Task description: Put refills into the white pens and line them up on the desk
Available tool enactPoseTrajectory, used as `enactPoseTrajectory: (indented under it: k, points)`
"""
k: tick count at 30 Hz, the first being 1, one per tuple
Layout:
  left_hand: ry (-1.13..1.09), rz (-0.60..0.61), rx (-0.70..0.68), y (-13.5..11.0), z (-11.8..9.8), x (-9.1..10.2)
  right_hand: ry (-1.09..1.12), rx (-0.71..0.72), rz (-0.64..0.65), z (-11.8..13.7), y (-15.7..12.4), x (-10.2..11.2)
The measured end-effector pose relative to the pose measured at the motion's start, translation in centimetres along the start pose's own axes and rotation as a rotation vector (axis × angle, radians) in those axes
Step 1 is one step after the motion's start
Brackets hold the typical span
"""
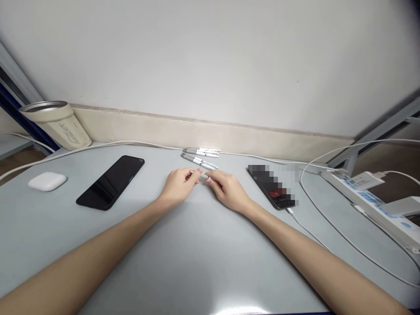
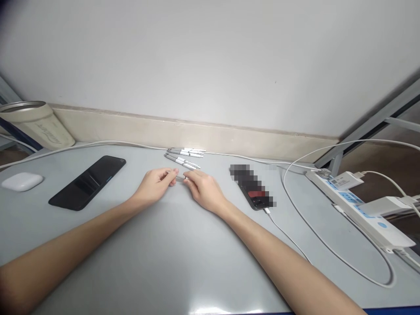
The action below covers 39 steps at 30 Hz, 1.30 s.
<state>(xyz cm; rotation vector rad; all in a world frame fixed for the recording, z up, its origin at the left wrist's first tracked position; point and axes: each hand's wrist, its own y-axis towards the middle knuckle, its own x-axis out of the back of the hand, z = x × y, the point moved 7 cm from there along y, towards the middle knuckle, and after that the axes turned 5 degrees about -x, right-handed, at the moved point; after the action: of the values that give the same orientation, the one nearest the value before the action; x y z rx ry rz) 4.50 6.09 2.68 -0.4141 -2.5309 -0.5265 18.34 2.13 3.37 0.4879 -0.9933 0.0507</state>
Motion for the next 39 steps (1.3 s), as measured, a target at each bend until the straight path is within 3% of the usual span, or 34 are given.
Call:
enactPoseTrajectory:
  k: [7, 11, 14, 21, 30, 35, 39]
  points:
    - [0.036, 0.054, -0.138, 0.2, -1.0, -0.1, -0.034, -0.049, -0.034, -0.7, 0.0, 0.2]
    - [0.042, -0.012, -0.054, 0.0, -0.7, 0.1, -0.061, -0.045, -0.023, -0.5, -0.1, 0.1]
    - [0.099, 0.013, -0.007, 0.0, -0.4, 0.0, -0.066, -0.040, -0.032, -0.5, -0.1, 0.1]
    - [0.063, 0.020, -0.120, 0.1, -0.9, 0.1, -0.086, -0.021, 0.000, -0.4, -0.1, 0.0]
    - [0.079, 0.015, 0.035, 0.4, 0.3, 0.5, -0.174, -0.093, -0.099, -0.8, -0.3, 0.6]
    - [0.150, 0.149, -0.097, 0.4, -0.1, 0.1, -0.202, -0.110, -0.054, -1.1, -0.2, 0.3]
    - [0.213, 0.165, -0.163, 0.4, 0.0, -0.1, -0.167, -0.123, 0.025, -1.0, -0.1, 0.2]
